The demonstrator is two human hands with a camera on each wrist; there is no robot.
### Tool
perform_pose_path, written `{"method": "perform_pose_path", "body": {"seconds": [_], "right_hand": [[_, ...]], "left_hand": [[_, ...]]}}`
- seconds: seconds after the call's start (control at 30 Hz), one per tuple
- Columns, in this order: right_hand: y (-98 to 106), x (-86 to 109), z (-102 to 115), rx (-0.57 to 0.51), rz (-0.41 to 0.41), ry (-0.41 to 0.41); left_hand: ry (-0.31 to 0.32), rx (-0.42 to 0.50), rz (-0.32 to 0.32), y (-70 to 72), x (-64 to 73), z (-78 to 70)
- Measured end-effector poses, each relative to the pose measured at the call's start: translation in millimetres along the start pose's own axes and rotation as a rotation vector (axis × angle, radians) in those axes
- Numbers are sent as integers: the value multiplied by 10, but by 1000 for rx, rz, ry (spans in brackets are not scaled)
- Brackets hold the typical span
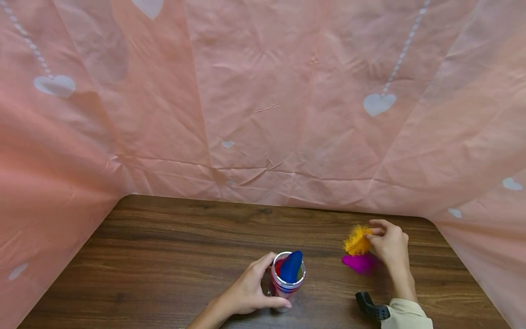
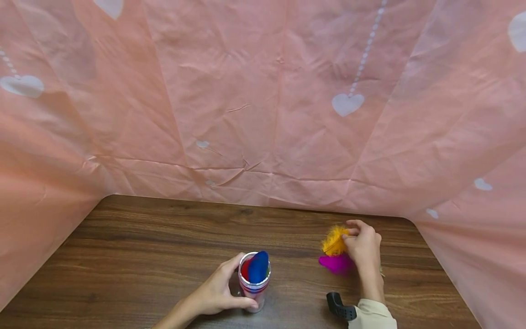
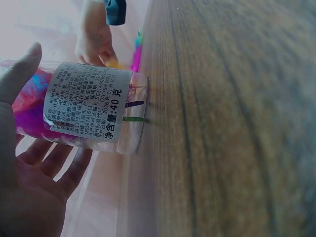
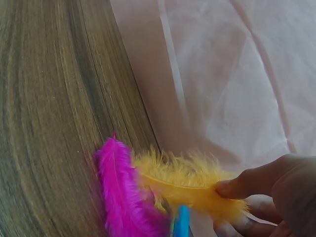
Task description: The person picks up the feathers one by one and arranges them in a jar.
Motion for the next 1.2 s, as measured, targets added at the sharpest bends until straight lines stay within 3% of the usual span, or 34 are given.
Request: {"method": "perform_pose_path", "body": {"seconds": [0.47,0.87,1.2], "right_hand": [[62,-3,-9,-2,-24,-57],[60,-16,-129,-185,13,-163],[73,-1,-106,-325,20,-156]], "left_hand": [[-3,0,5,6,-8,-4],[4,-12,-5,21,-3,-8],[-25,-38,-13,14,-10,-31]]}}
Point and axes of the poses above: each hand's wrist, its own x-axis away from the middle knuckle, its own y-axis out of the back of the hand, z = x × y, the point moved 10 cm from there along -x, towards the middle knuckle, and after that the axes turned 8 degrees about z, right-handed, at the moved point
